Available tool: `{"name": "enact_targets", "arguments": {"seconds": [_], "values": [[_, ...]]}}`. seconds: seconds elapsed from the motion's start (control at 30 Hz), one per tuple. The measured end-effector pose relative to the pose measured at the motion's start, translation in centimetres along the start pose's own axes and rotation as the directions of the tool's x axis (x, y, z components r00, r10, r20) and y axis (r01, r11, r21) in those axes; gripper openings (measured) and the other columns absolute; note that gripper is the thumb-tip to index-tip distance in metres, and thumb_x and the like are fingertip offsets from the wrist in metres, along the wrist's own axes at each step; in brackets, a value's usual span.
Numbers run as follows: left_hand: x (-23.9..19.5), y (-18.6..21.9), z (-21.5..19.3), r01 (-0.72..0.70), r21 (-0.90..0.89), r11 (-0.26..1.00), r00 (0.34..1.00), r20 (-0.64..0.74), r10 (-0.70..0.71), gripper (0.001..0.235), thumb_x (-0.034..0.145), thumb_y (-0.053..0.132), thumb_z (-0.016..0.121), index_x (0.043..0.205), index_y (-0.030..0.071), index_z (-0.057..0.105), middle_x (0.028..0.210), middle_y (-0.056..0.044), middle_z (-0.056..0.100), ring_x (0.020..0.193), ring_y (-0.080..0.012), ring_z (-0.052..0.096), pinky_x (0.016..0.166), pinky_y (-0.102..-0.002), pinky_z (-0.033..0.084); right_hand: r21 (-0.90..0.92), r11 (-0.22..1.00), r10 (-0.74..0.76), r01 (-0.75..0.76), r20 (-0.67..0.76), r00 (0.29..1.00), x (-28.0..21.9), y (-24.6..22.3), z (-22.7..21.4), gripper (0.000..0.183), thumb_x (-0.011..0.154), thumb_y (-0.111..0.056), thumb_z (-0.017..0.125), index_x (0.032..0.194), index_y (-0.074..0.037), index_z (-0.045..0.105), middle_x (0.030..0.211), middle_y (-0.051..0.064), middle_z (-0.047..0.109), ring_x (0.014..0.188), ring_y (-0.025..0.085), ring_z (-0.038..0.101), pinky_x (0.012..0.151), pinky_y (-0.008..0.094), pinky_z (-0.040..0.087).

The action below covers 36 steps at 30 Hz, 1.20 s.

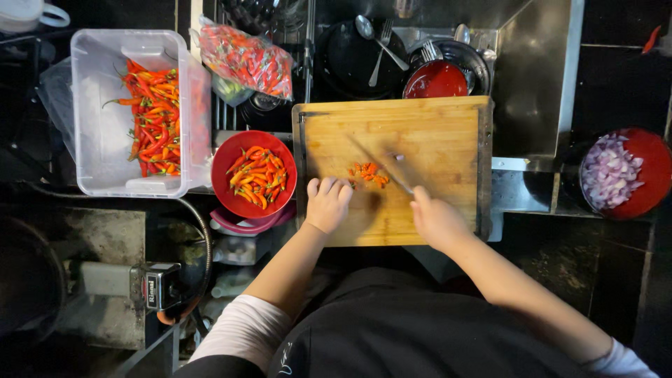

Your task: The person chops chili peppers on a cutting board using a knife, fills a plastic bag with chili peppers by hand, and chops chili peppers on the board with the knife.

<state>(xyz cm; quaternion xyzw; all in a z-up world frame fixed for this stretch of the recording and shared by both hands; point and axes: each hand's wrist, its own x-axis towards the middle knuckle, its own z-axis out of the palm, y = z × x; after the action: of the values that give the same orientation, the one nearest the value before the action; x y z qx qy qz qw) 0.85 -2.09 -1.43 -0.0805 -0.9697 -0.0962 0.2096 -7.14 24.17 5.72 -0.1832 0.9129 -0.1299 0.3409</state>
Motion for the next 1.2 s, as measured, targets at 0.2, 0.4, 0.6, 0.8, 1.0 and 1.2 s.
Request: {"name": "enact_targets", "arguments": {"seconds": [0.2, 0.4, 0.6, 0.8, 1.0, 1.2], "values": [[0.8, 0.7, -1.6, 0.272, -0.234, 0.933, 0.960, -0.004, -0.281, 0.010, 0.088, 0.017, 0.074, 0.094, 0.017, 0.066, 0.101, 0.002, 0.066, 0.105, -0.0236, 0.058, 0.092, -0.047, 0.038, -0.037, 0.999, 0.022, -0.038, -0.349, 0.937, 0.4, 4.4, -0.1, 0.042, 0.097, -0.019, 0.051, 0.139, -0.012, 0.048, 0.123, 0.028, 0.061, 0.108, 0.048, 0.061, 0.093, 0.057, 0.047], [1.3, 1.6, -2.1, 0.392, -0.154, 0.907, 0.919, 0.123, -0.376, 0.014, 0.084, 0.017, 0.073, 0.097, 0.015, 0.069, 0.107, -0.002, 0.061, 0.110, -0.0274, 0.054, 0.096, -0.050, 0.035, -0.031, 0.997, 0.044, -0.066, -0.459, 0.887, 2.2, 7.2, 1.4, 0.050, 0.095, -0.011, 0.057, 0.144, -0.009, 0.048, 0.116, 0.024, 0.057, 0.110, 0.045, 0.057, 0.094, 0.054, 0.047], [0.6, 1.9, -0.4, 0.337, -0.009, 0.942, 0.917, 0.229, -0.326, 0.015, 0.092, 0.018, 0.066, 0.106, 0.013, 0.068, 0.118, -0.006, 0.059, 0.118, -0.0301, 0.050, 0.100, -0.050, 0.034, -0.046, 0.999, -0.041, 0.021, -0.505, 0.862, 3.0, 6.0, 1.3, 0.047, 0.095, -0.012, 0.060, 0.142, -0.010, 0.054, 0.115, 0.020, 0.056, 0.109, 0.042, 0.055, 0.092, 0.052, 0.048], [1.5, 2.6, -1.3, 0.535, -0.261, 0.804, 0.845, 0.171, -0.507, 0.008, 0.089, 0.011, 0.070, 0.096, 0.008, 0.067, 0.095, -0.008, 0.068, 0.100, -0.0324, 0.059, 0.090, -0.048, 0.042, -0.177, 0.984, -0.107, 0.014, -0.531, 0.841, 1.0, 2.4, -2.2, 0.048, 0.081, -0.019, 0.070, 0.129, -0.015, 0.064, 0.113, 0.013, 0.058, 0.107, 0.037, 0.055, 0.087, 0.051, 0.049], [5.2, 7.2, -3.5, 0.626, -0.707, 0.330, 0.700, 0.323, -0.636, 0.009, 0.091, 0.011, 0.074, 0.094, 0.004, 0.071, 0.088, -0.012, 0.074, 0.082, -0.0270, 0.072, 0.078, -0.036, 0.057, 0.535, 0.811, -0.109, 0.237, -0.260, 0.959, 0.3, -1.4, -0.8, 0.037, 0.085, -0.025, 0.077, 0.118, -0.010, 0.068, 0.108, 0.003, 0.071, 0.093, 0.018, 0.071, 0.081, 0.033, 0.056], [7.8, 9.1, -4.7, 0.476, -0.701, 0.531, 0.831, 0.159, -0.534, 0.009, 0.087, 0.007, 0.075, 0.096, 0.006, 0.077, 0.091, -0.014, 0.074, 0.088, -0.0290, 0.072, 0.080, -0.037, 0.056, 0.973, -0.224, -0.019, -0.062, 0.059, 0.998, 2.2, -1.5, 2.1, 0.022, 0.095, -0.015, 0.070, 0.108, 0.002, 0.070, 0.097, 0.005, 0.072, 0.089, 0.014, 0.068, 0.082, 0.027, 0.056]]}}
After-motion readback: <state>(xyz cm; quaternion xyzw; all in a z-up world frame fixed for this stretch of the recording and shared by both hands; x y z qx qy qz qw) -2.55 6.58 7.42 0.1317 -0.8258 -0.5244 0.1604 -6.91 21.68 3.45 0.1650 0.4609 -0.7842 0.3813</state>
